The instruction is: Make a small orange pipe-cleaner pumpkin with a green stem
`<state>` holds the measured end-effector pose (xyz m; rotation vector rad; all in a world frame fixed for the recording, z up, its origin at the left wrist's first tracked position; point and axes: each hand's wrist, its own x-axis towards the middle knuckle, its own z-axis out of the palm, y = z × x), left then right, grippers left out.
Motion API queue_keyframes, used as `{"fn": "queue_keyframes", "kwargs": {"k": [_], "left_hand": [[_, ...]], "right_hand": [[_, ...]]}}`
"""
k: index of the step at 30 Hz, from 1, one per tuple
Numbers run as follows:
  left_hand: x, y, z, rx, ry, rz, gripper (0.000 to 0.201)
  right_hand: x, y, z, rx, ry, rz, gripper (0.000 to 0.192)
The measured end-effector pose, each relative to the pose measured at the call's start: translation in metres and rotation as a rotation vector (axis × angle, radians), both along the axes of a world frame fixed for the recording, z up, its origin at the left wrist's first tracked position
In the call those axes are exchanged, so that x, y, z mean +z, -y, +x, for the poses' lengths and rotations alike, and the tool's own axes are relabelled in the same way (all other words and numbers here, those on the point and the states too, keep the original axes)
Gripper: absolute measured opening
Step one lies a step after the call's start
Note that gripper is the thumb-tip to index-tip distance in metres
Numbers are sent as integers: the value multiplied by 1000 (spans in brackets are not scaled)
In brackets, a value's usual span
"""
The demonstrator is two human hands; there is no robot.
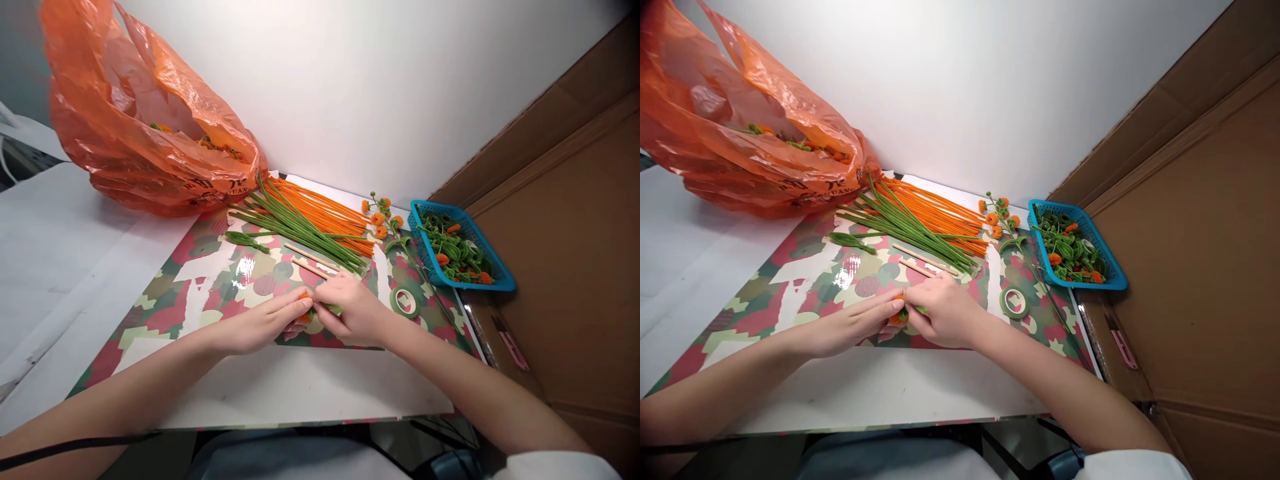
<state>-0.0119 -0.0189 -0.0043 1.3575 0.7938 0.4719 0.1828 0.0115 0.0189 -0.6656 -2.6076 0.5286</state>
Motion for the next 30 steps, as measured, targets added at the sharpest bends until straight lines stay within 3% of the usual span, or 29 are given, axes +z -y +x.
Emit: {"fn": "queue_keyframes", "kwargs": {"k": [8,18,20,22,24,27,30], "left_hand": [[-4,2,2,82,-185,240,34],[-12,-4,3,94,-394,594,23],[-12,-6,1,106,-365,628,19],[-10,-5,0,107,-318,562,19],[-7,-3,-2,111,-254,447,24],[-3,0,-2,110,-143,294,33],[0,0,-2,53,-52,152,38]], "right_hand": [[8,8,-10,-363,-142,-812,17],[16,1,-20,-604,-305,-1696,19],[15,4,-21,-613,-312,-1766,16],[12,7,-20,-585,-297,-1605,16],[11,11,-16,-528,-241,-1196,17],[12,12,-6,-309,-65,-453,10],[16,8,4,-56,96,-34,11]]}}
